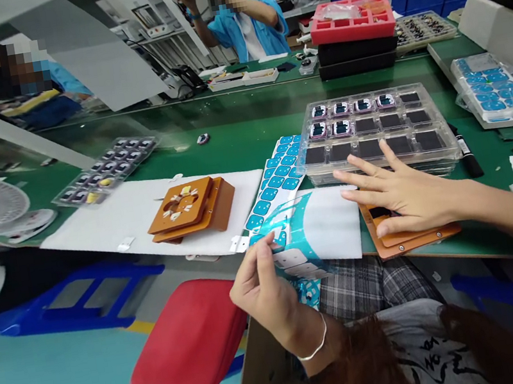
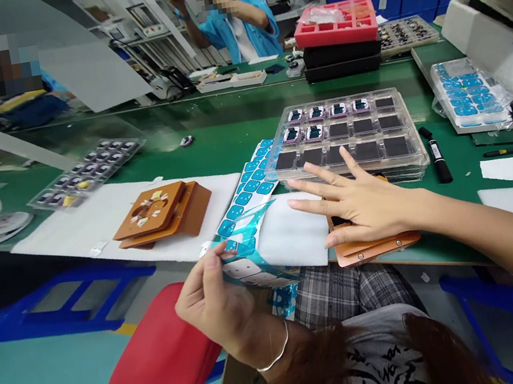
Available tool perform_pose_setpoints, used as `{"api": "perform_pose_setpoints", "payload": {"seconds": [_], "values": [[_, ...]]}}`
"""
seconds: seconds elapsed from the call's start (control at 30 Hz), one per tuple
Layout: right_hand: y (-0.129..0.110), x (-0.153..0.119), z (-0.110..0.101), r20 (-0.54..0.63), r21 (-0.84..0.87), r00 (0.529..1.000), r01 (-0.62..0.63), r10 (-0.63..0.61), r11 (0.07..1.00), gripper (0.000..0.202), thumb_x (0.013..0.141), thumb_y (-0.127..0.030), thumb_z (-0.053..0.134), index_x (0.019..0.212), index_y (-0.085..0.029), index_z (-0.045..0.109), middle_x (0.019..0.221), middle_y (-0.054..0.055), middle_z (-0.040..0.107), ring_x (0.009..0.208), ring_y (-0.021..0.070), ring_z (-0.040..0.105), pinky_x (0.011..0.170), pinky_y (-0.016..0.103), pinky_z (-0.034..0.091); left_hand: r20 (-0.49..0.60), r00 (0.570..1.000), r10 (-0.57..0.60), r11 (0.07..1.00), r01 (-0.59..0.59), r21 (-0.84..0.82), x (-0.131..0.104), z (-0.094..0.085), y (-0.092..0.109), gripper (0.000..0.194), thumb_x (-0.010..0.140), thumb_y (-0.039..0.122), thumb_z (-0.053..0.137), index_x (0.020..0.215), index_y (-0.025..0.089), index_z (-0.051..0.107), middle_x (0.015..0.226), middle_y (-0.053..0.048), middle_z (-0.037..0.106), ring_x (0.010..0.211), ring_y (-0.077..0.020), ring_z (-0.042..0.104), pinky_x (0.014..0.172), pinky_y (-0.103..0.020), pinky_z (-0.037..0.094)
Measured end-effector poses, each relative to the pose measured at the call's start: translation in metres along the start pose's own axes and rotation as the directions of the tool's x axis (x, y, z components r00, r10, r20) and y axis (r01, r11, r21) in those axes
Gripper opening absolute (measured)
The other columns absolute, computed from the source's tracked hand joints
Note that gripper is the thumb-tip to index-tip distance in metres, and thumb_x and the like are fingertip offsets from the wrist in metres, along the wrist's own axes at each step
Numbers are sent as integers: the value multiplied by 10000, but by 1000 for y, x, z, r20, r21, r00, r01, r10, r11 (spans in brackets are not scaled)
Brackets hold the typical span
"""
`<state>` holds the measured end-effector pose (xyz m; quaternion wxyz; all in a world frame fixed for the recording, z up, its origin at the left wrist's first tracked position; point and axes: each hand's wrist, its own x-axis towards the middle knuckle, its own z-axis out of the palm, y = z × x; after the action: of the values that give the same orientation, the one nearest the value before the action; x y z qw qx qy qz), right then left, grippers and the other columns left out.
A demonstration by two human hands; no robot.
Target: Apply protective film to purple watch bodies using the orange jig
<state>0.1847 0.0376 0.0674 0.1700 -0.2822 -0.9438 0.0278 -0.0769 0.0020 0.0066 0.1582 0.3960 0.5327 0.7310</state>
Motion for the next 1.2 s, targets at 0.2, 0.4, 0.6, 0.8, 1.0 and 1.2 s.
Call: {"api": "perform_pose_setpoints", "payload": {"seconds": [0.2,0.4,0.6,0.8,1.0,1.2], "values": [[5,2,25,59,-39,997,56,-53,998,701,976,-566,490,1569,-288,241,1632,96,250,1525,383,114,1092,831,9,-71,997,-25,999,23,-35,6,2,3,155,788,317,692,778,184,773,677,9,705,637,-118,599,668,-258,493],[6,1,21,38,5,999,34,-34,999,638,988,-526,475,1560,-317,285,1647,89,234,1534,371,90,1106,810,-1,77,997,-21,1000,22,-5,3,6,10,247,811,403,683,873,174,751,847,-34,732,797,-160,663,768,-294,536],[2,-12,-35,-317,-19,947,-68,59,997,357,983,-300,477,1333,-258,530,1506,113,451,1458,318,313,1162,634,258,133,990,36,997,-26,-78,-5,6,14,420,794,322,747,1187,214,648,1141,-55,672,1131,-184,621,1000,-295,496],[-2,-21,-52,175,-62,959,-214,222,975,278,846,-410,677,1001,-188,619,1054,109,657,1022,312,563,819,450,479,149,983,105,989,-86,-124,-8,2,20,350,800,292,753,1128,218,656,1123,-45,668,1153,-183,615,1044,-306,473],[4,-15,-47,245,21,905,-362,346,932,252,775,-334,718,952,-171,641,906,78,615,732,191,578,623,306,419,317,947,54,998,-40,-49,-19,1,21,311,891,348,676,1176,226,651,1178,-56,673,1169,-181,618,1046,-295,468],[-11,-10,-40,205,872,937,-306,283,382,407,769,-487,797,914,-197,551,878,33,693,794,162,651,719,290,500,548,791,272,956,-287,-61,-43,5,47,727,766,452,808,1399,254,512,1415,-99,573,1354,-274,527,1136,-408,448]]}}
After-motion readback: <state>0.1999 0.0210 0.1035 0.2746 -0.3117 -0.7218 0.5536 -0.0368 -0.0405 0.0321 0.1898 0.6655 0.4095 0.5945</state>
